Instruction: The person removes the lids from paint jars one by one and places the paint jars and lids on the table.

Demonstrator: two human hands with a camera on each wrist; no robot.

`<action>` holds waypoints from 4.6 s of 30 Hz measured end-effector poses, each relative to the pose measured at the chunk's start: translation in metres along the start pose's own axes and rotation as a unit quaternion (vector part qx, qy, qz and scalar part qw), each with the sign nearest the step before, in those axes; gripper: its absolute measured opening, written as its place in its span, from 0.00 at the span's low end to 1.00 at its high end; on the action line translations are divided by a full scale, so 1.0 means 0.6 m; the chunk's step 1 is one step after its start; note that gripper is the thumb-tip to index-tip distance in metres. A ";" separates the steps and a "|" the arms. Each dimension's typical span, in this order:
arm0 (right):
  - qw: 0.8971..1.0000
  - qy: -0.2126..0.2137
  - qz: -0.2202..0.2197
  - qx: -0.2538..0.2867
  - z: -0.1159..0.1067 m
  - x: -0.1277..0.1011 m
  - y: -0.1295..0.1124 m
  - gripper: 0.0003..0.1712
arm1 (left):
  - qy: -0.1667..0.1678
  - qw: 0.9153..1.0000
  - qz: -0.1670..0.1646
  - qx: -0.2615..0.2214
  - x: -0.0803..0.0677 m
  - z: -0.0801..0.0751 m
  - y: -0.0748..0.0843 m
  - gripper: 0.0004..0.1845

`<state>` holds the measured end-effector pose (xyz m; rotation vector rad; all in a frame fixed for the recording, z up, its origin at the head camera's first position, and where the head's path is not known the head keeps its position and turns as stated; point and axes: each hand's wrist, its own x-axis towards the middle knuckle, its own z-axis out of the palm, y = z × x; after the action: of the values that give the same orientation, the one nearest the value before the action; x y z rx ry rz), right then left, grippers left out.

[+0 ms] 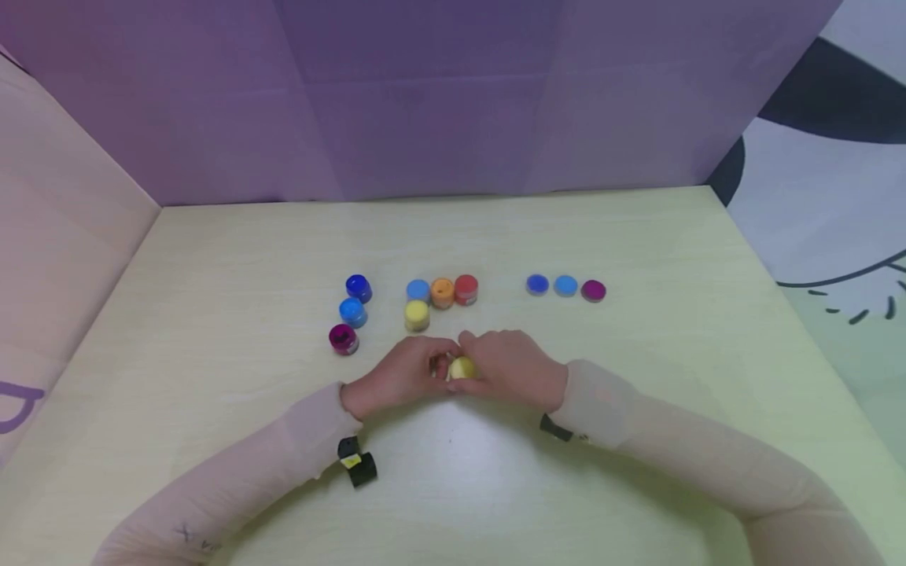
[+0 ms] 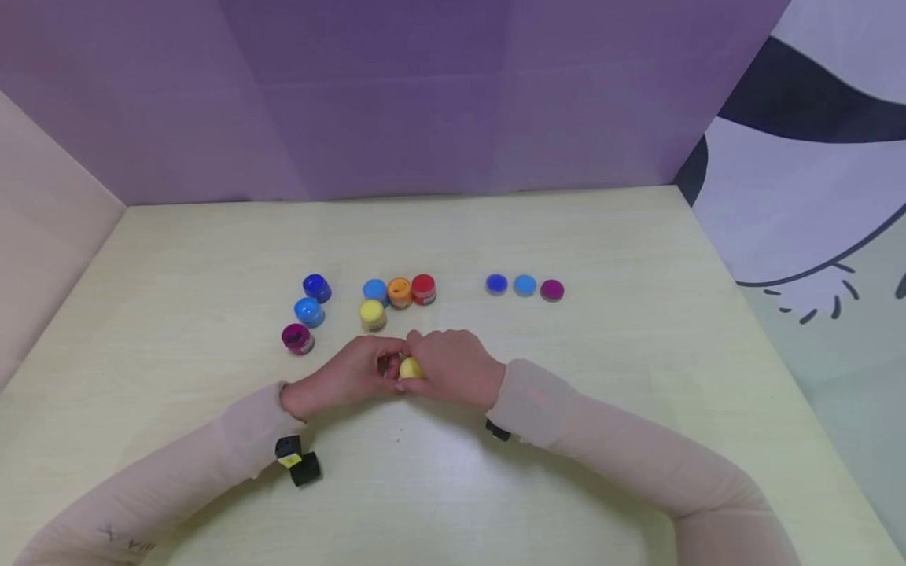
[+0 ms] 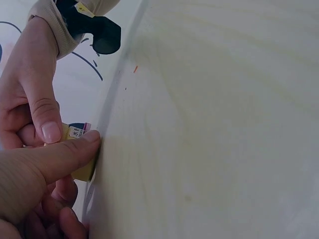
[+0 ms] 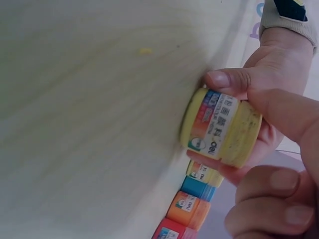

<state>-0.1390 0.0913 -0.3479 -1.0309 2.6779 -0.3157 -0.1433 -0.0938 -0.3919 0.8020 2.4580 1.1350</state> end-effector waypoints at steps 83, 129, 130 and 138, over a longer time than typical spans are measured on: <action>1.000 -0.019 -0.010 -0.020 -0.016 0.008 -0.005 0.18 | -0.030 0.999 -0.040 0.004 0.005 -0.008 0.003 0.17; 1.000 -0.011 -0.009 0.002 -0.006 0.001 0.004 0.24 | -0.033 0.999 -0.028 -0.008 0.005 -0.009 0.000 0.17; 1.000 -0.011 -0.014 0.000 -0.007 0.001 0.004 0.23 | -0.033 0.999 -0.027 -0.006 0.006 -0.009 -0.001 0.16; 0.998 -0.040 -0.058 -0.003 -0.019 0.001 0.010 0.23 | -0.034 0.999 -0.031 -0.007 0.004 -0.009 -0.001 0.21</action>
<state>-0.1467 0.0967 -0.3388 -1.1785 2.5556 -0.2815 -0.1482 -0.0961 -0.3891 0.7419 2.4000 1.0844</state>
